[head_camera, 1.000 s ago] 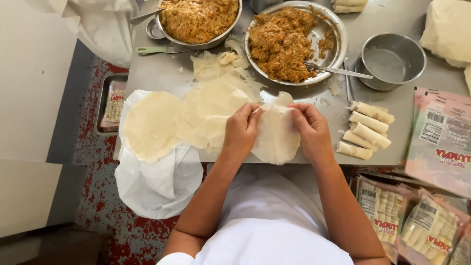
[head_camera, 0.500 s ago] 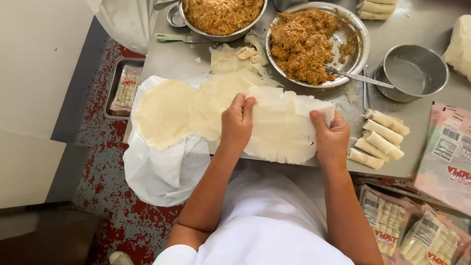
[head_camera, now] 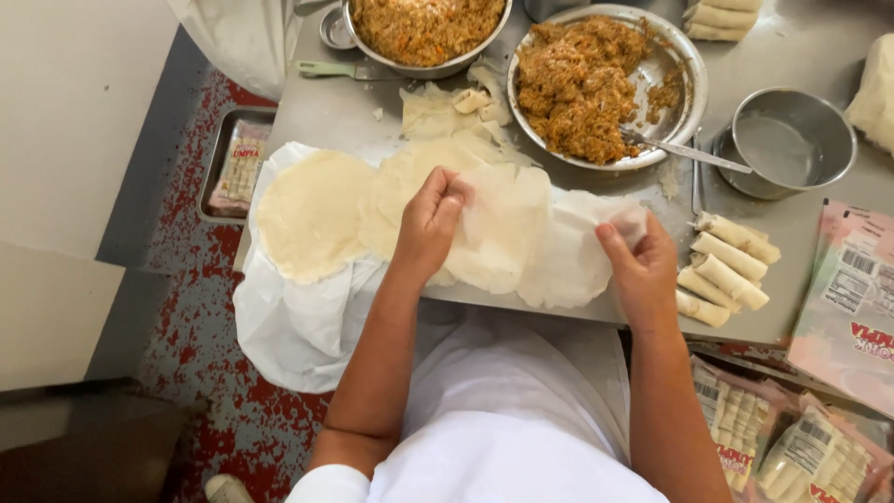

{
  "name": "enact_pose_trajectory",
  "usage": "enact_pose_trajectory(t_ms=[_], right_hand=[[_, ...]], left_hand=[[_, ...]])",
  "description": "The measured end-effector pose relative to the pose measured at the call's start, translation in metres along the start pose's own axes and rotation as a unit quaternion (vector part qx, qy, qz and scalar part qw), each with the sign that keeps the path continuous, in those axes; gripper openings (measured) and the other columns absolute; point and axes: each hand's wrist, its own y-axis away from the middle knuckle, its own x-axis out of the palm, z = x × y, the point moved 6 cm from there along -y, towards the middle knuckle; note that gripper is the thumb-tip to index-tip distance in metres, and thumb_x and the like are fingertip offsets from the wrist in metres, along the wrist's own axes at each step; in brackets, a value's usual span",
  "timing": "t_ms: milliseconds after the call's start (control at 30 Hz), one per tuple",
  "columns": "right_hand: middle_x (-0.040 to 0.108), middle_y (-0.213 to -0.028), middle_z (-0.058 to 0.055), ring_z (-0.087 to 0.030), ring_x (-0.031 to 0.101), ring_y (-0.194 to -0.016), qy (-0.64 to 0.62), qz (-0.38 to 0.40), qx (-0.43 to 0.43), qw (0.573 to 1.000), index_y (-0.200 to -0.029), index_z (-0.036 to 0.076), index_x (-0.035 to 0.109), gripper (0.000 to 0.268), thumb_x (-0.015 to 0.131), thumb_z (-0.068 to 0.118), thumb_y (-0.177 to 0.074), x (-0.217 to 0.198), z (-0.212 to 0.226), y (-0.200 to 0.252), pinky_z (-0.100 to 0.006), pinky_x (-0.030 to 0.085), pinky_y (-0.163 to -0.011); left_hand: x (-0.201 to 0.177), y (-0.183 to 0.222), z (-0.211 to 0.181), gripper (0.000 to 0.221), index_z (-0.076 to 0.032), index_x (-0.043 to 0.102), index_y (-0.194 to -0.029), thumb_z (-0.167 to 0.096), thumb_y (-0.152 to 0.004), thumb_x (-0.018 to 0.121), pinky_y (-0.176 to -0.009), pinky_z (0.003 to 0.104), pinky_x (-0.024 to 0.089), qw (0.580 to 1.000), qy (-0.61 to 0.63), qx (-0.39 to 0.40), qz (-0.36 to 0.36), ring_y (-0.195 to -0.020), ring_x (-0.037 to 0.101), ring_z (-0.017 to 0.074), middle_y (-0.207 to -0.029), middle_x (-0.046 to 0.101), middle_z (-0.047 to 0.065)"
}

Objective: The person prepares spring rolls by placing a filling onto wrappers, rolling them into cylinders, and placing them into plastic packaging.

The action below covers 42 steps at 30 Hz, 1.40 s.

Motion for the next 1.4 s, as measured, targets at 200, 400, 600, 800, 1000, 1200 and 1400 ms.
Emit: enact_pose_trajectory(t_ms=[200, 400, 600, 800, 1000, 1200, 1400], right_hand=[[0.071, -0.113, -0.018, -0.039, 0.067, -0.112, 0.162, 0.064, -0.026, 0.984, -0.133, 0.017, 0.065, 0.049, 0.08, 0.031, -0.089, 0.038, -0.056, -0.018, -0.048, 0.051, -0.097], [0.076, -0.097, -0.003, -0.025, 0.074, -0.097, 0.387, 0.037, 0.025, 0.921, -0.112, 0.029, 0.072, 0.043, 0.075, 0.064, -0.087, 0.035, -0.058, -0.025, -0.038, 0.058, -0.087], [0.071, -0.099, -0.012, -0.035, 0.07, -0.104, 0.234, -0.01, -0.138, 0.962, -0.11, 0.013, 0.066, 0.017, 0.069, 0.028, -0.103, 0.044, -0.017, -0.02, -0.048, 0.056, -0.09], [0.072, -0.097, -0.016, -0.039, 0.071, -0.097, 0.262, -0.014, -0.1, 0.96, -0.113, 0.011, 0.06, 0.02, 0.061, 0.03, -0.108, 0.046, -0.004, -0.012, -0.052, 0.057, -0.088], [0.073, -0.089, -0.013, -0.038, 0.072, -0.087, 0.285, -0.053, -0.161, 0.943, -0.104, 0.011, 0.066, 0.01, 0.071, 0.02, -0.104, 0.036, -0.006, -0.019, -0.048, 0.058, -0.08], [0.069, -0.085, -0.016, -0.042, 0.07, -0.081, 0.346, -0.137, -0.211, 0.904, -0.104, 0.009, 0.064, 0.018, 0.071, 0.025, -0.108, 0.009, -0.016, -0.027, -0.051, 0.054, -0.071], [0.068, -0.081, -0.016, -0.043, 0.07, -0.075, 0.36, -0.195, -0.213, 0.887, -0.106, 0.01, 0.065, 0.021, 0.075, 0.029, -0.11, -0.024, -0.026, -0.035, -0.048, 0.054, -0.069]], left_hand=[[0.058, 0.017, -0.001, 0.076, -0.008, 0.055, -0.131, -0.059, -0.079, 0.077, -0.082, 0.056, 0.055, 0.984, -0.147, 0.018, 0.103, -0.094, 0.072, 0.0474, -0.09, 0.071, 0.024], [0.062, 0.004, 0.034, 0.022, -0.013, 0.068, -0.103, -0.031, -0.091, 0.071, -0.078, 0.046, 0.059, 0.957, -0.262, 0.095, 0.085, -0.09, 0.071, 0.037, -0.09, 0.067, 0.011], [0.085, 0.006, 0.028, 0.046, -0.012, 0.054, -0.125, -0.049, -0.098, 0.058, -0.08, 0.059, 0.056, 0.969, -0.228, 0.07, 0.068, -0.09, 0.071, 0.048, -0.09, 0.068, 0.023], [0.099, 0.016, 0.02, 0.021, -0.021, 0.059, -0.115, -0.033, -0.099, 0.052, -0.071, 0.055, 0.06, 0.945, -0.32, 0.067, 0.03, -0.077, 0.074, 0.0433, -0.075, 0.071, 0.018], [0.093, 0.02, 0.018, 0.023, -0.022, 0.058, -0.119, -0.029, -0.098, 0.052, -0.072, 0.057, 0.06, 0.94, -0.33, 0.081, 0.039, -0.077, 0.075, 0.0433, -0.078, 0.073, 0.019], [0.074, 0.018, 0.006, 0.024, -0.021, 0.057, -0.119, -0.027, -0.097, 0.052, -0.072, 0.059, 0.059, 0.943, -0.328, 0.05, 0.025, -0.078, 0.074, 0.0461, -0.077, 0.072, 0.021], [0.031, 0.009, -0.003, 0.035, -0.022, 0.057, -0.125, -0.026, -0.09, 0.06, -0.075, 0.062, 0.057, 0.94, -0.334, 0.039, -0.055, -0.082, 0.074, 0.0478, -0.089, 0.074, 0.025]])
